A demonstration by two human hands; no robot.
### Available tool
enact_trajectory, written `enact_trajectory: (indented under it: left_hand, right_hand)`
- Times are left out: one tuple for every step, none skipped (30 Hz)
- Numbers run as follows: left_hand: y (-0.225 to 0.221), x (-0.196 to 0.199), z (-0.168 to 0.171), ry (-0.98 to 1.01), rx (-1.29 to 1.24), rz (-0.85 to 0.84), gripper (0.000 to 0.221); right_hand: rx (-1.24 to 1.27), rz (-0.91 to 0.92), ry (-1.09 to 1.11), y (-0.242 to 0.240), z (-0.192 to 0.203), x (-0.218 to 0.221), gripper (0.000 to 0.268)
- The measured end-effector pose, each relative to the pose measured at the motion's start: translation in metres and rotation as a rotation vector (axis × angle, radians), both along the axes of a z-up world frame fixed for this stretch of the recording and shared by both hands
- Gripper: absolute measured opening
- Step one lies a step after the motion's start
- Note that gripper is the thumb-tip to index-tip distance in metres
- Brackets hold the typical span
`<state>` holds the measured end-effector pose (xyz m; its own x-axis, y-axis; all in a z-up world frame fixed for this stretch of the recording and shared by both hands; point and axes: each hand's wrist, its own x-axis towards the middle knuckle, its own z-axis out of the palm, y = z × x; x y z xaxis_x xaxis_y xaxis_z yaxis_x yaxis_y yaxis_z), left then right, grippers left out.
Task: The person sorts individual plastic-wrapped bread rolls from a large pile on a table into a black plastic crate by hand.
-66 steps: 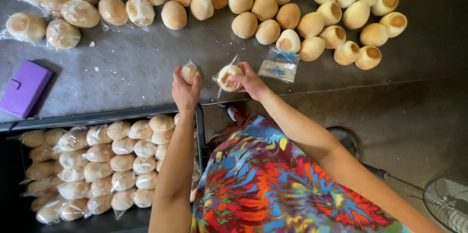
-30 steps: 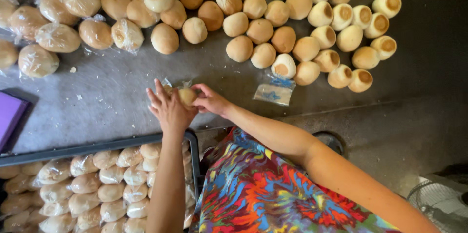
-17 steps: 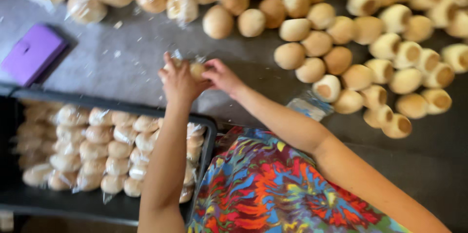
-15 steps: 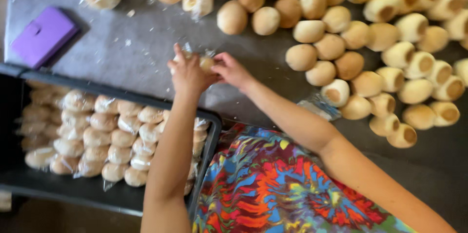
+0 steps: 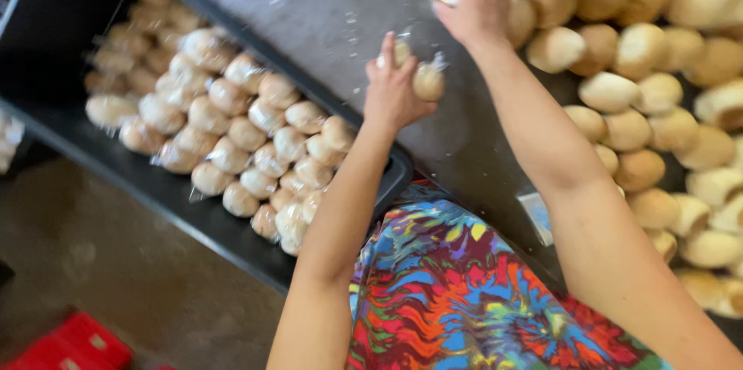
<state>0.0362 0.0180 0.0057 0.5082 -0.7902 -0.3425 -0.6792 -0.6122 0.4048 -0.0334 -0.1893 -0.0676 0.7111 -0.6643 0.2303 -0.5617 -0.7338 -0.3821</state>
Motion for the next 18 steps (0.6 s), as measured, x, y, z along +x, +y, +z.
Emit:
enact_trajectory:
  left_hand:
    - [0.006, 0.006, -0.004, -0.004, -0.156, 0.017, 0.09]
    - [0.014, 0.011, -0.008, -0.016, -0.312, 0.033, 0.092]
    - [0.021, 0.015, -0.01, 0.119, -0.256, 0.108, 0.092]
    - [0.026, 0.02, -0.011, 0.255, -0.204, 0.184, 0.091]
    - [0.033, 0.027, -0.011, 0.248, -0.207, 0.217, 0.091]
    - [0.041, 0.036, -0.011, 0.467, -0.411, 0.283, 0.09]
    - [0.053, 0.046, -0.011, 0.69, -0.617, 0.342, 0.088]
    - [0.07, 0.06, -0.01, 0.684, -0.622, 0.371, 0.088]
    - [0.091, 0.078, -0.007, 0.889, -0.758, 0.44, 0.088]
    - [0.114, 0.1, -0.004, 1.092, -0.899, 0.505, 0.088]
    - [0.14, 0.129, -0.001, 1.118, -0.953, 0.531, 0.081]
    - [0.168, 0.163, 0.0, 1.142, -1.009, 0.557, 0.075]
    - [0.192, 0.196, -0.001, 1.128, -1.054, 0.626, 0.073]
    - [0.215, 0.231, -0.005, 1.112, -1.098, 0.694, 0.07]
    - [0.235, 0.27, -0.012, 0.994, -1.081, 0.783, 0.07]
    - [0.256, 0.303, -0.023, 0.827, -1.078, 0.855, 0.072]
    - [0.277, 0.336, -0.038, 0.664, -1.067, 0.925, 0.074]
    - [0.294, 0.37, -0.056, 0.344, -1.057, 0.915, 0.075]
  right_hand:
    - [0.029, 0.028, -0.014, 0.005, -0.011, -0.005, 0.073]
    - [-0.011, 0.063, -0.056, 0.008, -0.021, -0.009, 0.071]
    - [-0.055, 0.086, -0.104, 0.005, -0.028, -0.01, 0.07]
    - [0.1, 0.009, -0.056, 0.003, -0.032, -0.014, 0.07]
    - [0.253, -0.073, 0.001, 0.003, -0.031, -0.024, 0.07]
    - [0.419, -0.074, -0.035, 0.001, -0.027, -0.029, 0.074]
    - [0.588, -0.085, -0.06, 0.004, -0.021, -0.036, 0.078]
    - [0.813, -0.055, -0.201, 0.009, -0.013, -0.04, 0.067]
    - [1.037, -0.031, -0.343, 0.021, -0.004, -0.038, 0.058]
    - [1.211, -0.062, -0.463, 0.039, 0.009, -0.038, 0.053]
    - [1.386, -0.103, -0.58, 0.055, 0.028, -0.04, 0.048]
    - [1.394, -0.09, -0.56, 0.072, 0.044, -0.033, 0.048]
    - [1.508, -0.115, -0.614, 0.094, 0.059, -0.024, 0.052]
    - [1.622, -0.143, -0.667, 0.114, 0.069, -0.011, 0.057]
    - [1.622, -0.135, -0.657, 0.132, 0.076, 0.006, 0.057]
    - [1.655, 0.036, -0.589, 0.149, 0.08, 0.025, 0.064]
    - [1.679, 0.201, -0.517, 0.165, 0.084, 0.043, 0.072]
    - [1.678, 0.204, -0.503, 0.178, 0.088, 0.062, 0.072]
